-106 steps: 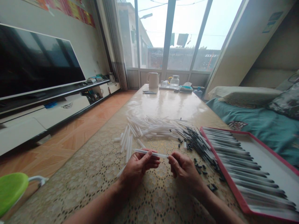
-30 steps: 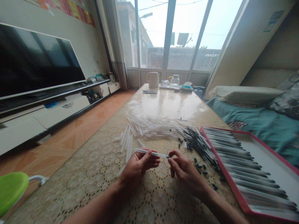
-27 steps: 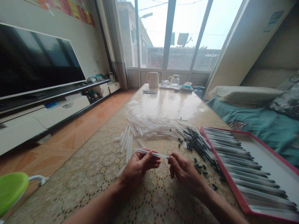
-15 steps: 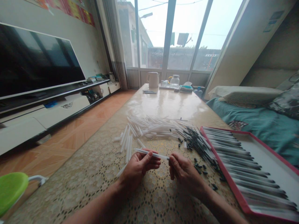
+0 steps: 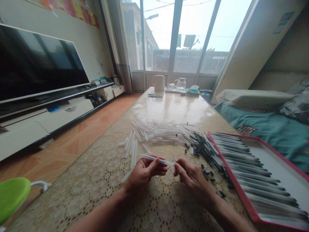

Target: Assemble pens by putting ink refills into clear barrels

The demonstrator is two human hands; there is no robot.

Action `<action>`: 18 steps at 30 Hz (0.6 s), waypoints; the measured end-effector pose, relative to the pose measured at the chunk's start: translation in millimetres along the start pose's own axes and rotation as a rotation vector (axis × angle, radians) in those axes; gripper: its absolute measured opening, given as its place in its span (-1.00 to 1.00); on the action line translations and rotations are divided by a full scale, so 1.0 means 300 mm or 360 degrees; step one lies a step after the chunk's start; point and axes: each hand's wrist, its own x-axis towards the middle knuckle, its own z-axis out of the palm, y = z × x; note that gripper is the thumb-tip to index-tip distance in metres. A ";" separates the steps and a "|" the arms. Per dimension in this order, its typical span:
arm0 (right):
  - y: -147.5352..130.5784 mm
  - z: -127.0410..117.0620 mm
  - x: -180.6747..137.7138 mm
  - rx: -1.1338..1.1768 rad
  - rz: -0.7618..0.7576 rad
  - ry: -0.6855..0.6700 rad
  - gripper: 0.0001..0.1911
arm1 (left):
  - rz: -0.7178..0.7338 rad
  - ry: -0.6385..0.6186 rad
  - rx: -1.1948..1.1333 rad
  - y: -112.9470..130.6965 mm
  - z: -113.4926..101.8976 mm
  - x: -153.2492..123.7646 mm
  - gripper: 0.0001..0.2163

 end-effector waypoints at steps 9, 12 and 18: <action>0.024 0.008 0.008 -0.0167 -0.0225 0.0166 -0.74 | 0.0225 0.0187 0.0565 0.021 0.015 -0.005 -0.70; 0.049 -0.008 0.014 -0.0103 -0.0054 0.0383 -0.71 | 0.0402 0.0425 0.0828 0.059 0.019 -0.022 -0.75; 0.067 -0.015 0.015 -0.0034 0.0048 0.0392 -0.69 | 0.0466 0.0033 0.1883 0.172 0.102 -0.120 -0.84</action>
